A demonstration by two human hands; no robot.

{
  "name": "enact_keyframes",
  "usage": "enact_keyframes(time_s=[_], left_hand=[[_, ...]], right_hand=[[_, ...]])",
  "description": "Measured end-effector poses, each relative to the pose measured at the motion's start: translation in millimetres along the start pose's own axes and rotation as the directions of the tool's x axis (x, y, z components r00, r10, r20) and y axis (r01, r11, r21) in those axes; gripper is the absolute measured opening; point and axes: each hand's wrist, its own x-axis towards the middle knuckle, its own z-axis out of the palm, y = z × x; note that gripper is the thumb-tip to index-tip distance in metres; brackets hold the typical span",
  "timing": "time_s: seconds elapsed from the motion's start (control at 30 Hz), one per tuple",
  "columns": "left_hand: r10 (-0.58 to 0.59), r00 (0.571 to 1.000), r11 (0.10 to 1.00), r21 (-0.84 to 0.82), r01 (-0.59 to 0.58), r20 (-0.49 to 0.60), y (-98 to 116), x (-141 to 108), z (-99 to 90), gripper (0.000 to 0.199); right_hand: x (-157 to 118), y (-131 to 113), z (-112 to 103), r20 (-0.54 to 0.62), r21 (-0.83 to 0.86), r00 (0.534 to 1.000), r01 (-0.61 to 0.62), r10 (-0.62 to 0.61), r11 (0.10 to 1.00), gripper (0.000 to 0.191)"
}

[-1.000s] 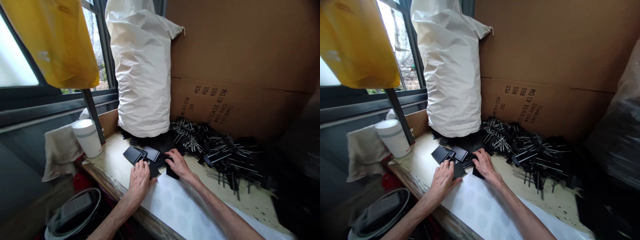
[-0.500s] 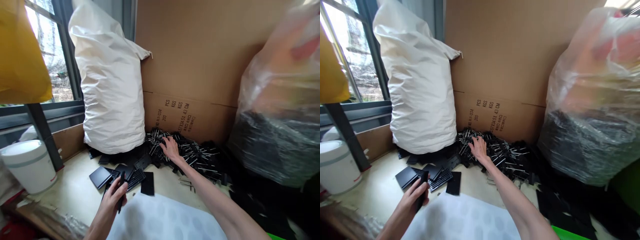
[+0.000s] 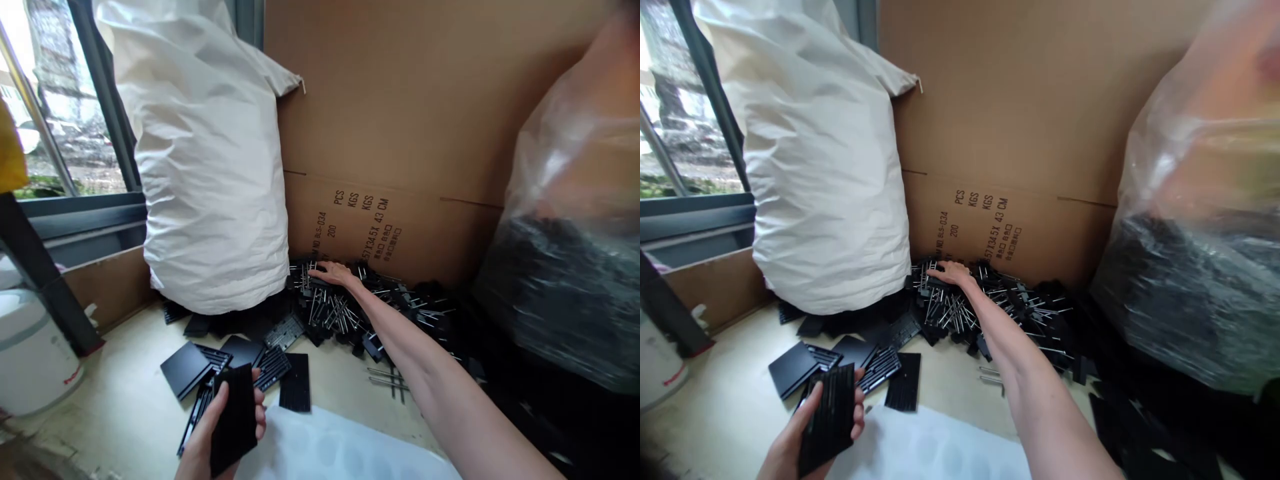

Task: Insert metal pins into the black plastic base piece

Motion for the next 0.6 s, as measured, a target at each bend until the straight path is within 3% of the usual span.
enact_keyframes(time_s=[0.13,0.4,0.6], left_hand=[[-0.037,0.999,0.999,-0.034,0.037,0.014,2.4,-9.9,4.0,0.055],[-0.010,0.999,1.000,-0.002,0.010,0.033,-3.7,-15.7,2.5,0.048],[0.000,0.999,1.000,-0.018,0.001,0.047,-3.1,-16.4,4.2,0.049]], right_hand=[[-24.3,-5.3,7.5,0.030,-0.056,0.999,0.039,-0.038,0.998,0.049],[-58.0,-11.8,9.2,-0.016,-0.089,0.990,0.140,-0.142,0.986,0.049],[-92.2,-22.8,3.5,-0.168,-0.144,0.949,0.244,-0.266,0.959,0.047]])
